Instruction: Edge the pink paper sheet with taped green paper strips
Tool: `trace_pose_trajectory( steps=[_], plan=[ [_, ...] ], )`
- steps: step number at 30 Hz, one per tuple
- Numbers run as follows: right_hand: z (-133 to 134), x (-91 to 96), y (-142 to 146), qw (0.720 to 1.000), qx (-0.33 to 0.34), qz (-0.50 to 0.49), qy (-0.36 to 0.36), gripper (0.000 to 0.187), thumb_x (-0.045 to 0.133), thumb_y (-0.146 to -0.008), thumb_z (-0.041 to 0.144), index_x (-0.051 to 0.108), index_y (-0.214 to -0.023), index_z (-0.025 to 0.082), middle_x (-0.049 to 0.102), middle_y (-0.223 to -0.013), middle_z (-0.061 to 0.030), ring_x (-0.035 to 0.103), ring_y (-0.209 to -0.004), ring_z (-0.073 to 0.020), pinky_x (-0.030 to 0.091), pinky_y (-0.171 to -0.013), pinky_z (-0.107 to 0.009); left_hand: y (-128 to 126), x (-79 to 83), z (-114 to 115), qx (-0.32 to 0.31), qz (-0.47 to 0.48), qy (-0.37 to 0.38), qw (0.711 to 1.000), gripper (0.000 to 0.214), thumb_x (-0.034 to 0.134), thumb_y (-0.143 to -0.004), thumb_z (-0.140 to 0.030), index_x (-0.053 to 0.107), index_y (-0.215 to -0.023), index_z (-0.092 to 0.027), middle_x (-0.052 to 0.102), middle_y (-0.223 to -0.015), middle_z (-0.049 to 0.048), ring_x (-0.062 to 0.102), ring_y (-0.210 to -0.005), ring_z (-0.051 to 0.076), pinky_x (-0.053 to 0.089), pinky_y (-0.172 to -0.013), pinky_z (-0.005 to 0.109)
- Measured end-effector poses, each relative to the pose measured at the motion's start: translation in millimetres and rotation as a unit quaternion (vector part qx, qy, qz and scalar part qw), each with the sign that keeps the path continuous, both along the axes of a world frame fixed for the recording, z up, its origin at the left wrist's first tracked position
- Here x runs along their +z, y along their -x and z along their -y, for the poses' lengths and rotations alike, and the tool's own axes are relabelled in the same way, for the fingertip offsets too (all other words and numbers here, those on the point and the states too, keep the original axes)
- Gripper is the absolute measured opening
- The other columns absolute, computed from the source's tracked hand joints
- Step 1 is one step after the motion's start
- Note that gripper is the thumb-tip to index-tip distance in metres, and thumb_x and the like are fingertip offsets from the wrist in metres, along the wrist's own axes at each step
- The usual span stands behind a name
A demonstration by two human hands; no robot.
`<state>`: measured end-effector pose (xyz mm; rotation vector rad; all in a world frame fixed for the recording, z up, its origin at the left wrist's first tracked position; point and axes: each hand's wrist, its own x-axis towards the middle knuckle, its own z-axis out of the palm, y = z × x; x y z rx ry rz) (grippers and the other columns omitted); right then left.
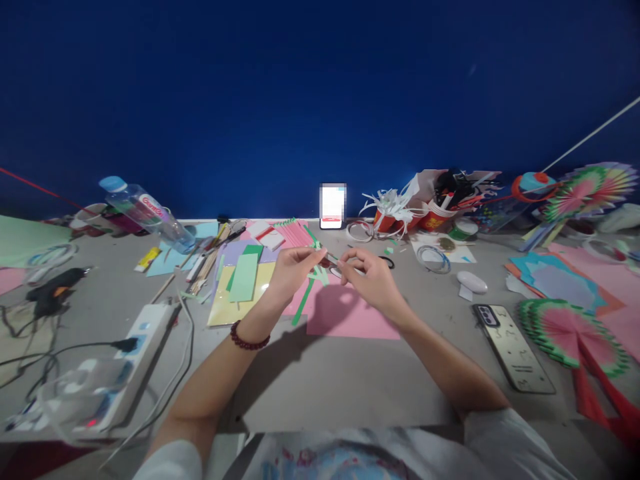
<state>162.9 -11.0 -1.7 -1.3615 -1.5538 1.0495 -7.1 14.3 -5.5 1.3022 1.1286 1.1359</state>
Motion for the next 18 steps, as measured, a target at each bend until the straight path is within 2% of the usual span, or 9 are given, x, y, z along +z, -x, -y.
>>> trace_pose_trajectory(
  steps=[4,9,12,15,18],
  plan=[
    [-1,-1.6,0,1.0,0.0,0.004,0.004,0.017,0.055,-0.084,0.039,0.059,-0.085,0.023,0.064,-0.061,0.0012,0.059,-0.052,-0.015,0.037,-0.035,-0.02,0,-0.6,0,-0.008,0.014,0.004,1.0,0.029,0.07,-0.077,-0.038,0.069,-0.055,-0.019,0.072,-0.067,0.0041,0.066,-0.069,0.016,0.049,-0.067,0.027],
    [-3,-5.7,-1,1.0,0.002,0.011,-0.022,0.014,0.056,-0.085,0.035,0.058,-0.081,0.022,0.062,-0.057,0.0023,0.06,-0.054,-0.0144,0.045,-0.05,-0.024,1,-3.6,-2,-0.007,0.007,0.017,1.0,0.025,0.07,-0.077,-0.04,0.074,-0.064,-0.019,0.072,-0.068,0.0049,0.063,-0.066,0.014,0.046,-0.061,0.026],
    [-4,-5.8,-1,0.999,0.018,-0.014,-0.023,0.014,0.057,-0.084,0.035,0.058,-0.079,0.021,0.062,-0.056,0.0029,0.057,-0.053,-0.0129,0.045,-0.056,-0.025,2,-6.0,-3,-0.017,0.016,0.017,1.0,0.026,0.069,-0.079,-0.041,0.075,-0.068,-0.019,0.071,-0.069,0.0053,0.062,-0.067,0.013,0.045,-0.06,0.024],
    [-5,-2.0,-2,0.995,0.045,-0.08,0.034,0.018,0.061,-0.082,0.037,0.057,-0.079,0.02,0.06,-0.053,0.004,0.049,-0.046,-0.0094,0.04,-0.051,-0.023,5,-4.9,-3,-0.048,0.015,-0.012,0.999,0.024,0.067,-0.081,-0.041,0.076,-0.08,-0.019,0.071,-0.075,0.004,0.059,-0.067,0.011,0.046,-0.062,0.023],
    [-5,3.4,-4,0.975,0.082,-0.16,0.129,0.023,0.064,-0.079,0.04,0.056,-0.082,0.018,0.059,-0.05,0.0054,0.035,-0.037,-0.0049,0.026,-0.04,-0.019,10,0.6,-1,-0.106,0.017,-0.056,0.993,0.023,0.07,-0.08,-0.036,0.074,-0.098,-0.021,0.071,-0.09,0.0043,0.06,-0.071,0.011,0.049,-0.066,0.024]
  ],
)
